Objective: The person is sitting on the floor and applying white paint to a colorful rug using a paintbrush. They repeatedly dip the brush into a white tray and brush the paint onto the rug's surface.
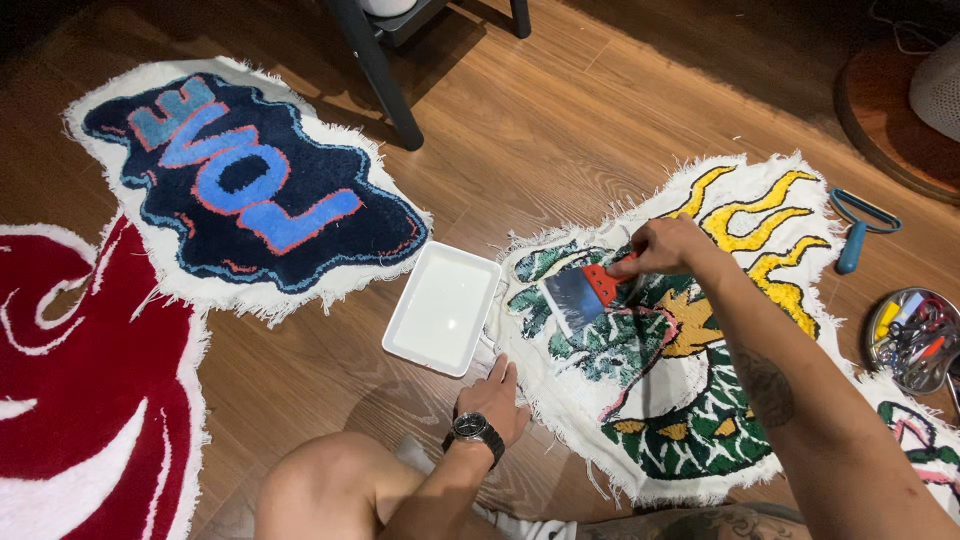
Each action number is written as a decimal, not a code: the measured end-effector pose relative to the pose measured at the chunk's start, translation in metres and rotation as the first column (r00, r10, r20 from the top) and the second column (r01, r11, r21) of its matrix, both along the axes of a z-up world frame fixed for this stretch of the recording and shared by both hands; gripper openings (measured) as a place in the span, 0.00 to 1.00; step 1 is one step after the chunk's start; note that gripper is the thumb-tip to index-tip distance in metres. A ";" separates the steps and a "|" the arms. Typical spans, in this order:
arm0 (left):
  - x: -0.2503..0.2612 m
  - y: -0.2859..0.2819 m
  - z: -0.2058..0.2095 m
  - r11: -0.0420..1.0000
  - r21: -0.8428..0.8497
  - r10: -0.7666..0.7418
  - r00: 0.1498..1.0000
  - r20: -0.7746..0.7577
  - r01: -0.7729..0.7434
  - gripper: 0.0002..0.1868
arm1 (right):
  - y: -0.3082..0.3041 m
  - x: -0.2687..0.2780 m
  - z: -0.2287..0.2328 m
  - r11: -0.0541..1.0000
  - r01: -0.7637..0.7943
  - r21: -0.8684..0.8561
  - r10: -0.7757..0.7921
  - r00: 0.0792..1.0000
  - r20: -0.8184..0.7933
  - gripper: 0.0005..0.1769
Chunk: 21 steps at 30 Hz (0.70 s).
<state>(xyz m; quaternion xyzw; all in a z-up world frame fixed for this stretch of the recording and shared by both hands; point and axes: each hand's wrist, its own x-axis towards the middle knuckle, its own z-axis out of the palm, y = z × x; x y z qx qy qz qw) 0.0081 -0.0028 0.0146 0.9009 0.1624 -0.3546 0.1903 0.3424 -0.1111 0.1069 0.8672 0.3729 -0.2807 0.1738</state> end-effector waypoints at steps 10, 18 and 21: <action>0.001 -0.005 -0.004 1.000 -0.017 -0.014 0.999 0.047 0.015 0.41 | 0.002 0.000 -0.008 0.988 0.121 0.098 -0.121 0.993 -0.004 0.39; 0.000 -0.005 -0.023 1.000 -0.028 0.018 0.995 0.103 -0.015 0.40 | -0.055 0.028 -0.020 0.946 0.293 0.140 -0.308 0.945 0.106 0.43; 0.000 -0.004 -0.037 0.997 -0.030 0.077 0.960 0.269 -0.071 0.28 | -0.064 0.012 -0.024 0.854 0.433 0.290 -0.459 0.888 0.028 0.39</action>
